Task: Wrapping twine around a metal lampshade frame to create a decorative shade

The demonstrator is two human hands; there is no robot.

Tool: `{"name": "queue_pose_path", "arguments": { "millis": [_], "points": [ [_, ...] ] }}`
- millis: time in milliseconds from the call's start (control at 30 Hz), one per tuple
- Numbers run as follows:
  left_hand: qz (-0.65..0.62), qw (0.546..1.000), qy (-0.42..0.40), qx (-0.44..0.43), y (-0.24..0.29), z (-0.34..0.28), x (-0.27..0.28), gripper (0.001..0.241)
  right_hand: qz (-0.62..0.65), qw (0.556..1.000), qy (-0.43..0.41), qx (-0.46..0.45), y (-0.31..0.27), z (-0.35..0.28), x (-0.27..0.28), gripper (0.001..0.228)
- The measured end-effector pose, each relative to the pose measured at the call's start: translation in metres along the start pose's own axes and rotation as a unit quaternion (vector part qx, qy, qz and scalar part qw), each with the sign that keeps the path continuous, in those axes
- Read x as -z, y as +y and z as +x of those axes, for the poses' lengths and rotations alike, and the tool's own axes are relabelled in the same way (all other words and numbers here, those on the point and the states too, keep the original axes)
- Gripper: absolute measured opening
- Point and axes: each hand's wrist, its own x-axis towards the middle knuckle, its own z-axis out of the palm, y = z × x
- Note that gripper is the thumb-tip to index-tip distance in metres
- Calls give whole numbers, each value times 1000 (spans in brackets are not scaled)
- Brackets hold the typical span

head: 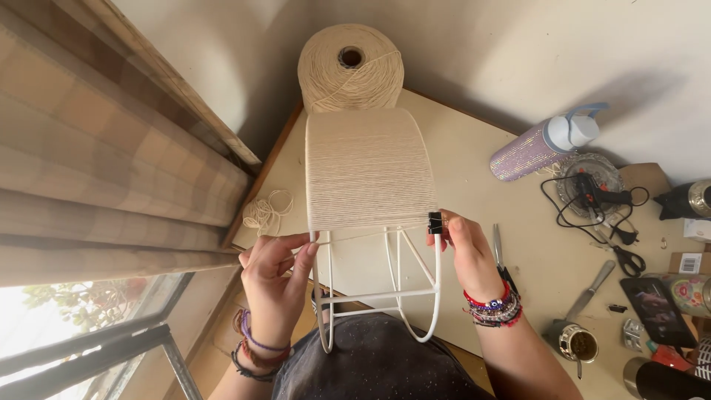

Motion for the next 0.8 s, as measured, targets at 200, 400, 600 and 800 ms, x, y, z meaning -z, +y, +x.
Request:
{"name": "queue_pose_path", "arguments": {
  "millis": [200,400,600,800],
  "points": [
    [5,1000,-3,8,5,-9,3,20,23,998,18,-53,20,-10,10,55],
    [9,1000,-8,18,11,-18,8,22,67,997,28,-19,39,-20,25,55],
    [22,1000,11,-16,9,-25,5,19,-288,955,55,-43,220,-6,21,47],
    [7,1000,10,11,13,-31,3,18,-300,921,-23,-248,293,-1,3,22]
  ]
}}
